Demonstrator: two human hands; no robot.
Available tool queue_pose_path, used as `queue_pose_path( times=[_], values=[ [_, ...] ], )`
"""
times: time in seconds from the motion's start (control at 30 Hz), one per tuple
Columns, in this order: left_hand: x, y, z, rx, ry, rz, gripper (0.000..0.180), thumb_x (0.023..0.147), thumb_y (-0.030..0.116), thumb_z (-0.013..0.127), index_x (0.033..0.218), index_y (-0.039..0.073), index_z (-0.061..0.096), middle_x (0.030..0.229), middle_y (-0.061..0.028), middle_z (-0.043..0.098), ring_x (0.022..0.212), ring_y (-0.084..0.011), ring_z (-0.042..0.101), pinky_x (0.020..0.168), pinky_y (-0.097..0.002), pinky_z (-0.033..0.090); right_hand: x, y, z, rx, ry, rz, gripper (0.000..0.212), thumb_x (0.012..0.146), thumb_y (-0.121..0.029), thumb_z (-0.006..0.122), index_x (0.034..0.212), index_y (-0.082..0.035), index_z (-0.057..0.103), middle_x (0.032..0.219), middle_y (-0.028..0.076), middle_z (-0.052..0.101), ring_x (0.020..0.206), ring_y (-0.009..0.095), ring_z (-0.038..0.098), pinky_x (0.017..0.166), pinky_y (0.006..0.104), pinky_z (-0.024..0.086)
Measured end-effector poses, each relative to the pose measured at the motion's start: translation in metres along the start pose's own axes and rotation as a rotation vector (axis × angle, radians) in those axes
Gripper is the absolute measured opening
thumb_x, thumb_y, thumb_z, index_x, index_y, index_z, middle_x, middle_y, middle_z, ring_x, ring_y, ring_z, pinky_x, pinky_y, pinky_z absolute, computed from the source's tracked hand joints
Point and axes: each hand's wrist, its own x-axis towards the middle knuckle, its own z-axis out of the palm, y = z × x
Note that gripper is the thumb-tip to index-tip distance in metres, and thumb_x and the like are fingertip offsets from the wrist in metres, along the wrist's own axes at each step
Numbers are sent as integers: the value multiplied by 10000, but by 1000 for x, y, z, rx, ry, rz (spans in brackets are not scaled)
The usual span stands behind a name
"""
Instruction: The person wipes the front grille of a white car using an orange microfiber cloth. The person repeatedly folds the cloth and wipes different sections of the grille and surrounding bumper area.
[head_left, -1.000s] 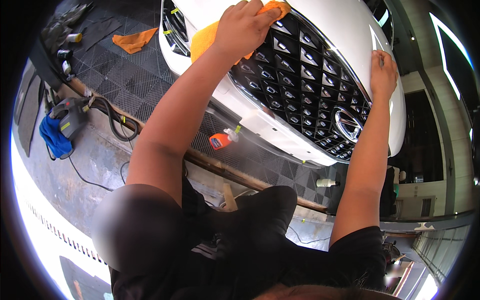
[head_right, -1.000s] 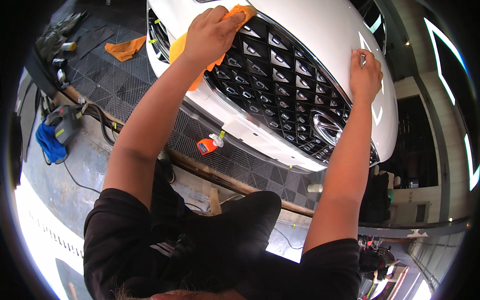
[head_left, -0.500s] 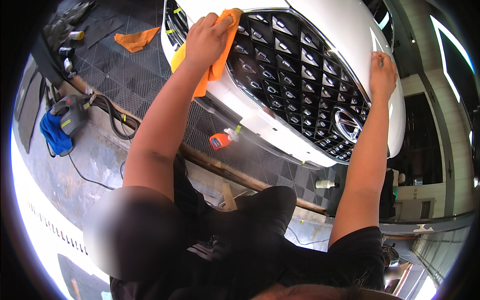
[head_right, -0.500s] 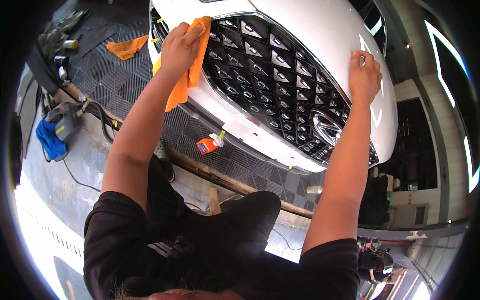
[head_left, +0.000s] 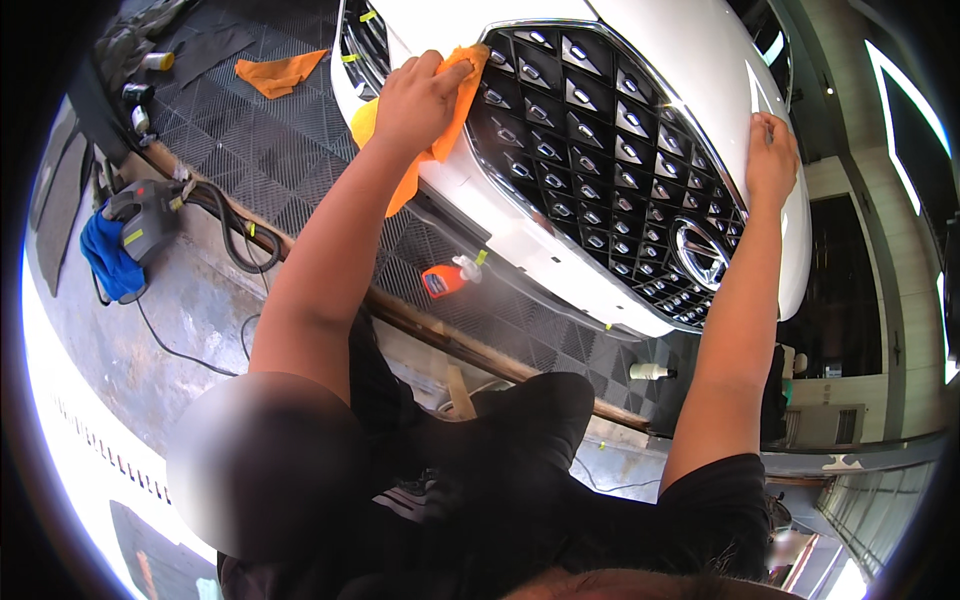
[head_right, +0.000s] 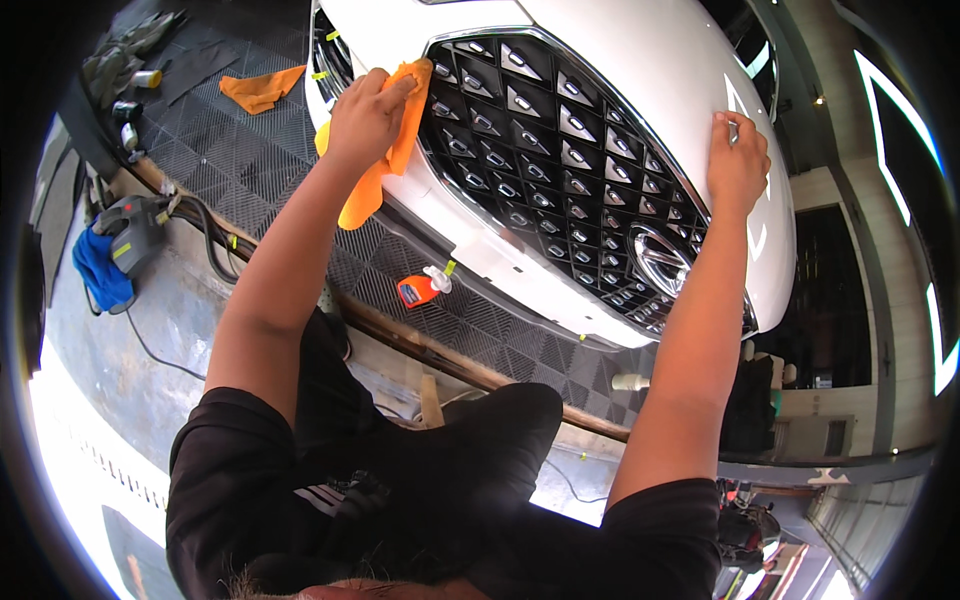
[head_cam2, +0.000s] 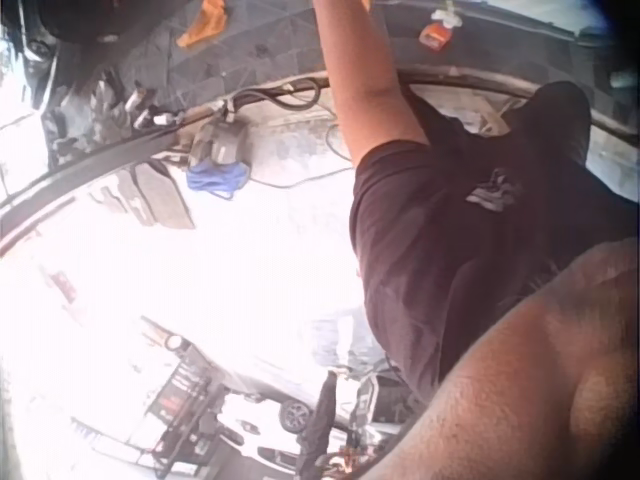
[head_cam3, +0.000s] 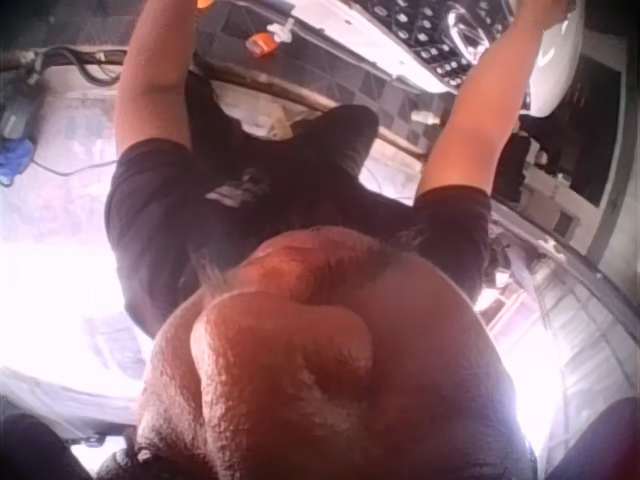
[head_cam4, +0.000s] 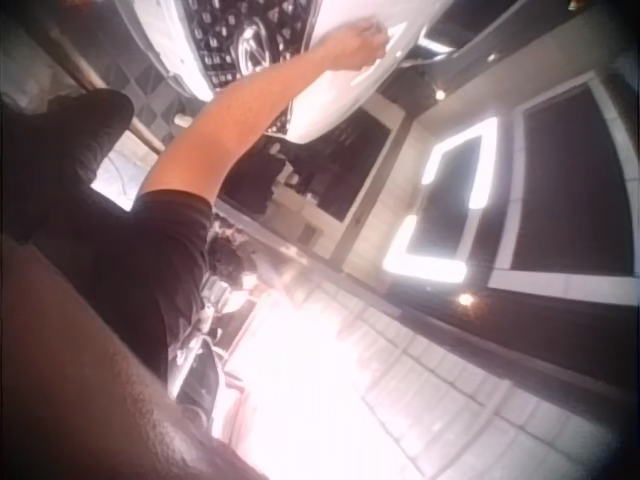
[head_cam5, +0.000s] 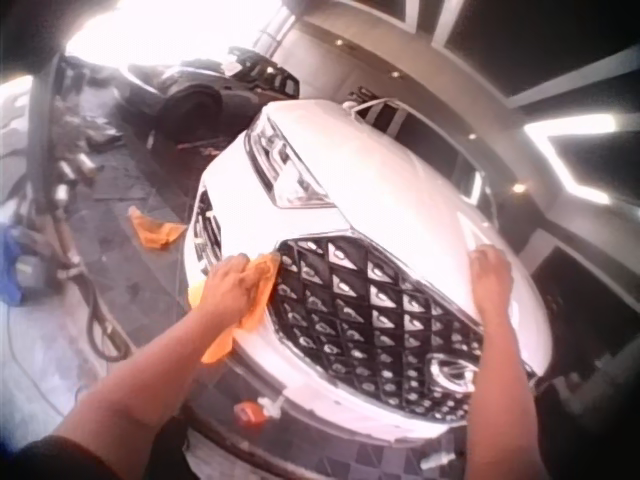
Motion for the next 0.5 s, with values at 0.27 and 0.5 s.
queue_pose_path(
  times=[0.27, 0.5],
  values=[
    [-52, 33, -3, -441, 69, -410, 180, 902, 111, 718, 1079, 96, 749, 894, -94, 611, 837, -299, 630, 746, -415, 505, -1, -4, -2, -1, 1, 14, 419, 1019, -527, 564, 1265, -223, 714, 1304, 81, 665, 1204, 299, 625, 1055, 428, 463],
    [45, 87, -1, -252, 322, -34, 219, 915, 192, 761, 1122, 119, 744, 958, -99, 608, 855, -304, 645, 756, -405, 537, -1, 5, 0, 48, 16, -19, 409, 1018, -513, 573, 1256, -212, 717, 1292, 81, 666, 1193, 299, 624, 1063, 420, 452]
  ],
)
